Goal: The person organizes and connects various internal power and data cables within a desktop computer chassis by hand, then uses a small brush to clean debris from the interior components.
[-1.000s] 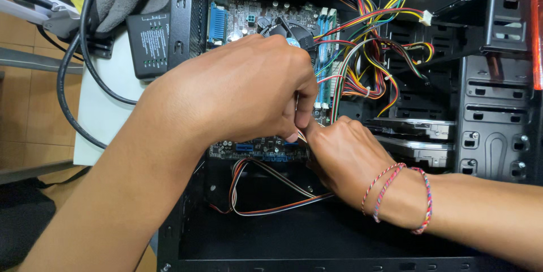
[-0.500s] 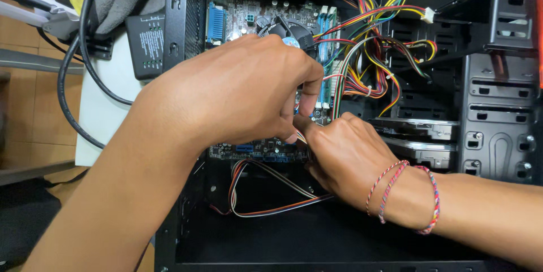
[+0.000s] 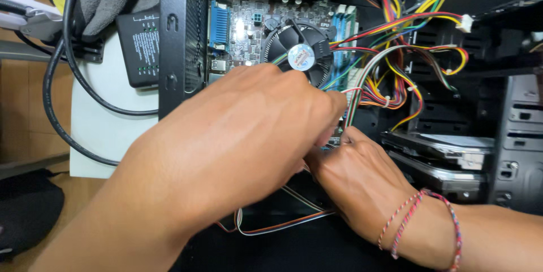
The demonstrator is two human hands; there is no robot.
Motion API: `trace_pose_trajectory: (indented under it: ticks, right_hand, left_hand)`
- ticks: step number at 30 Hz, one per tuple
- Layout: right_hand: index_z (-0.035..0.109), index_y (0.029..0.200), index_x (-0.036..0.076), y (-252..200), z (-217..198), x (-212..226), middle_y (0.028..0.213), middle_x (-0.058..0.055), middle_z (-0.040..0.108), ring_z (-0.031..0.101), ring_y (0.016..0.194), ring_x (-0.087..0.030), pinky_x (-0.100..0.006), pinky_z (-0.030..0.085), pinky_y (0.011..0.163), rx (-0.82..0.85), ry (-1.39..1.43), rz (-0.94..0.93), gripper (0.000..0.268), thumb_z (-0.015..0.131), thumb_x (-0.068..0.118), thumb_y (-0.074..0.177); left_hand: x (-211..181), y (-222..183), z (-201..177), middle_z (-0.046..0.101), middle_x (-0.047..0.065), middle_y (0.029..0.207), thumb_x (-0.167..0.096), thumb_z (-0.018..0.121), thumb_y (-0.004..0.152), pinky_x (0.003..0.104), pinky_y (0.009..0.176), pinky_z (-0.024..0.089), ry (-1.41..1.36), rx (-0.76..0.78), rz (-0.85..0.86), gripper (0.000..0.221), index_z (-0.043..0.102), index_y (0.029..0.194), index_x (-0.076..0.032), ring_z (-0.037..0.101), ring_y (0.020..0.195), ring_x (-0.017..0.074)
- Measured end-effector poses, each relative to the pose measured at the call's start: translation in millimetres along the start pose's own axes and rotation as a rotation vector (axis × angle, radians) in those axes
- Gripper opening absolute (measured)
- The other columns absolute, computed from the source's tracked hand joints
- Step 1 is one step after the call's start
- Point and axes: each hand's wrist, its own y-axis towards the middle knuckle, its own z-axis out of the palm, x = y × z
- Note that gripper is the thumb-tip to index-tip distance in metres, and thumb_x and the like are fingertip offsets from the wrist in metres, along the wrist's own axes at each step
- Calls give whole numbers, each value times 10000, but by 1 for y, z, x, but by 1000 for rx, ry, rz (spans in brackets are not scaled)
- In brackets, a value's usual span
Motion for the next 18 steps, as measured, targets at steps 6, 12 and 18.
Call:
trace_pose_trajectory:
  ticks: [6, 12, 18]
  right_hand:
    - [693, 1008, 54, 1, 5, -12, 1053, -207, 700, 651, 1023, -422, -474, 509, 875, -58, 36, -61, 383, 624, 69, 632]
    - [683, 1028, 94, -41, -11, -33, 1054, -142, 692, 664, 1062, -354, -442, 528, 909, 69, -27, -103, 331, 592, 163, 717]
    - [688, 1034, 101, -60, -11, -42, 1061, -134, 693, 668, 1063, -333, -431, 536, 901, 329, -70, -39, 311, 586, 170, 749]
  left_hand:
    - [0, -1, -7, 681, 158, 713, -121, 666, 824, 506, 673, 502, -10, -137, 130, 300, 668, 1106, -18, 664, 745, 397]
    - [6, 7, -6, 637, 187, 639, -35, 711, 764, 485, 584, 490, -190, -239, 240, 252, 631, 977, 73, 659, 648, 390]
    - [7, 19, -4, 625, 200, 607, -21, 719, 726, 466, 516, 507, -180, -167, 180, 225, 600, 899, 60, 677, 614, 371]
